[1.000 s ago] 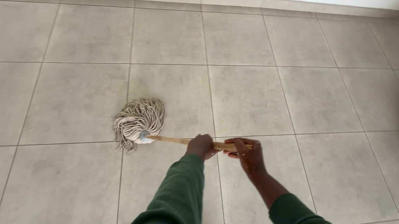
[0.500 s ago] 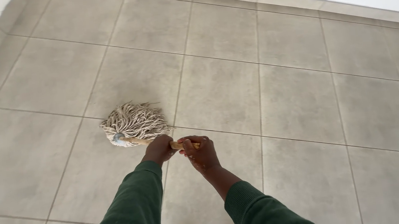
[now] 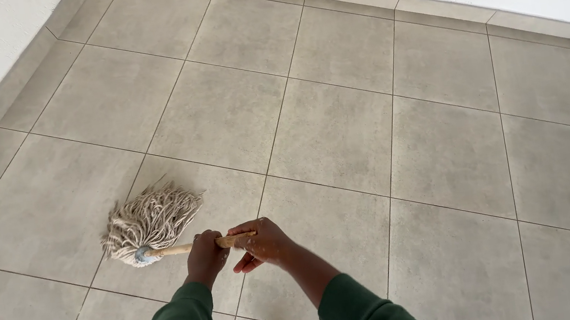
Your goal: Mopping the tiled floor in a garage using a bucket of soapy water and a string mop.
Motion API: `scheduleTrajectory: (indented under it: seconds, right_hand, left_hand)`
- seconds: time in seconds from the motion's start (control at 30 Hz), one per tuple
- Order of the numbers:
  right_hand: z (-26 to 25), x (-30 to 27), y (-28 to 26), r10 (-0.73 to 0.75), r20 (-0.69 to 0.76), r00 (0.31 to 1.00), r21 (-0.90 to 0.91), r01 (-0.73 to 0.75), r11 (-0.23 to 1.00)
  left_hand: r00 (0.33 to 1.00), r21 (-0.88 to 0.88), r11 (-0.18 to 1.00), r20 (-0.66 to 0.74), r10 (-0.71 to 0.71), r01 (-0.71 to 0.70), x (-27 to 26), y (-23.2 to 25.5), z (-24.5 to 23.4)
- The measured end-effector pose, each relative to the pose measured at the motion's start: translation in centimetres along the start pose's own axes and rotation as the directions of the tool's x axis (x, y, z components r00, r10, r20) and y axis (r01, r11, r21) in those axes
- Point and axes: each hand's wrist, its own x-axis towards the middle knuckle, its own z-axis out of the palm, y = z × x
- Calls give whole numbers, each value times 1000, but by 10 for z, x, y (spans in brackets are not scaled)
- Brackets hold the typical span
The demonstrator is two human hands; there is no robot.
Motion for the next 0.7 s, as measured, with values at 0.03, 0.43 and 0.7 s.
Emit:
scheduleTrajectory:
  seconds: [0.03,0.43,0.7]
  right_hand:
    - [-5,-8,-9,0,2,1000,4,0,1000]
    - [-118,-64,82,67,-283,957,-863,-284,419]
    - [-192,-126,4,-149,-510,847,-828,-437,352]
  left_hand:
    - [1000,4,1000,1,0,0,-1,-4,12]
    - [954,-124,968,-236,184,-218,-62,143,128]
    - [732,-231,760,-535,423,-608,6,260,172]
